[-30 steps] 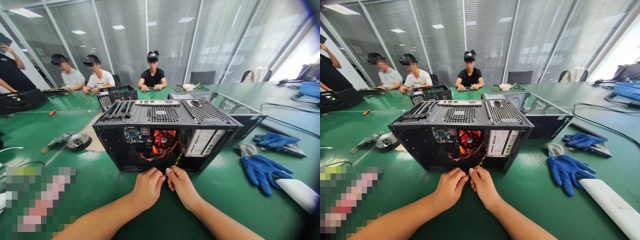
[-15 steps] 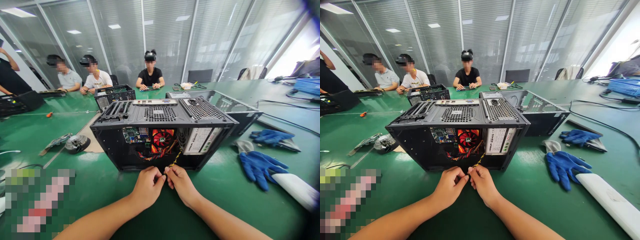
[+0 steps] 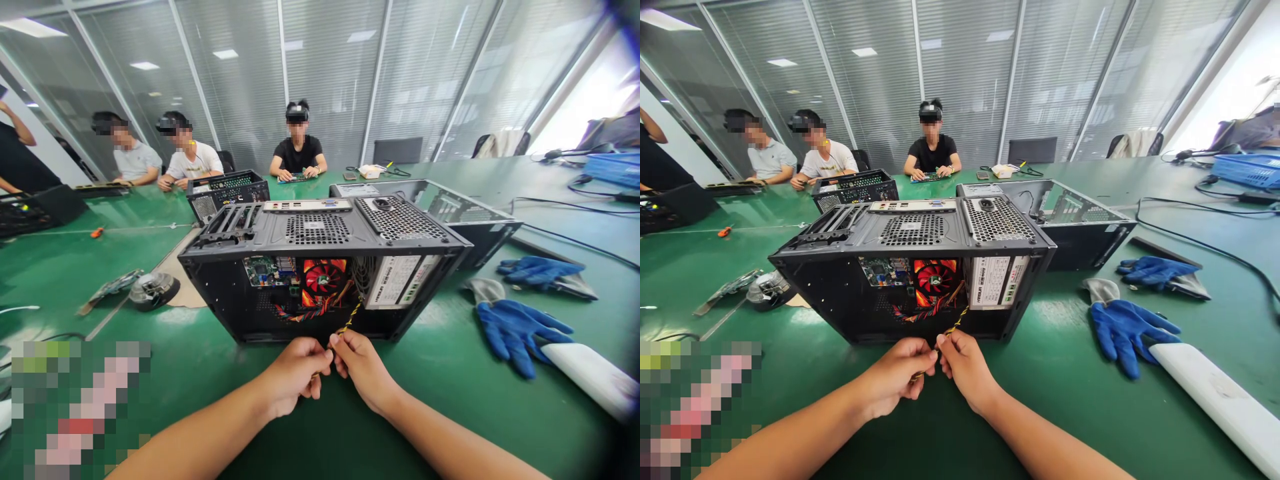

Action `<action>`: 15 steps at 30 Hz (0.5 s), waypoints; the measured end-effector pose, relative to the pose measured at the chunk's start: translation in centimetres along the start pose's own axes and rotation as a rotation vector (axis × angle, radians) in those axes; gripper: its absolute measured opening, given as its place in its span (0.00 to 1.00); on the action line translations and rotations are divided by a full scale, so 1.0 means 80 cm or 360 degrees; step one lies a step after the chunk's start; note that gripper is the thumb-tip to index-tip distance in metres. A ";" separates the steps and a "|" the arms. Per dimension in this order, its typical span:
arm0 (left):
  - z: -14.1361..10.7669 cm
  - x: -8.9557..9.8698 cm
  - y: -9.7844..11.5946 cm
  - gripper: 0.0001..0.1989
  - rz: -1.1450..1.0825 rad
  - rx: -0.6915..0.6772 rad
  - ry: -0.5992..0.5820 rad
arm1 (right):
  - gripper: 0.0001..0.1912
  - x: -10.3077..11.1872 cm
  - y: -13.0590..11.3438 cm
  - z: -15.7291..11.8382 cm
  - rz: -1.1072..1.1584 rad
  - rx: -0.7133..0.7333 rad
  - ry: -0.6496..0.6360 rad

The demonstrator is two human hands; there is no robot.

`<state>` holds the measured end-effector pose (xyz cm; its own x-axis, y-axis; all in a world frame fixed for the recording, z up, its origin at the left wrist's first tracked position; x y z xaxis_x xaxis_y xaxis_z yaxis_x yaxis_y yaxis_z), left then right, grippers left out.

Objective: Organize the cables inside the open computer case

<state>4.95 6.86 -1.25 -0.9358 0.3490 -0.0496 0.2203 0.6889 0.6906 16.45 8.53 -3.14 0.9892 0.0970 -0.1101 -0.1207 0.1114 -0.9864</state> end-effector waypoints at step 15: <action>0.006 -0.004 0.001 0.14 -0.0001 -0.0219 -0.0040 | 0.23 0.001 -0.006 -0.001 -0.0053 0.0026 -0.0004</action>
<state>5.41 7.14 -1.50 -0.9283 0.3657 -0.0670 0.1783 0.5959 0.7830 16.55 8.44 -2.70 0.9924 0.0954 -0.0772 -0.0894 0.1308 -0.9874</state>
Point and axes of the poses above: each hand's wrist, its own z-axis towards the middle knuckle, its own x-axis out of the back of the hand, y = z × x, the point moved 7 cm from there along z, towards the middle knuckle, and after that the axes turned 14 degrees about x, right-handed, at the moved point
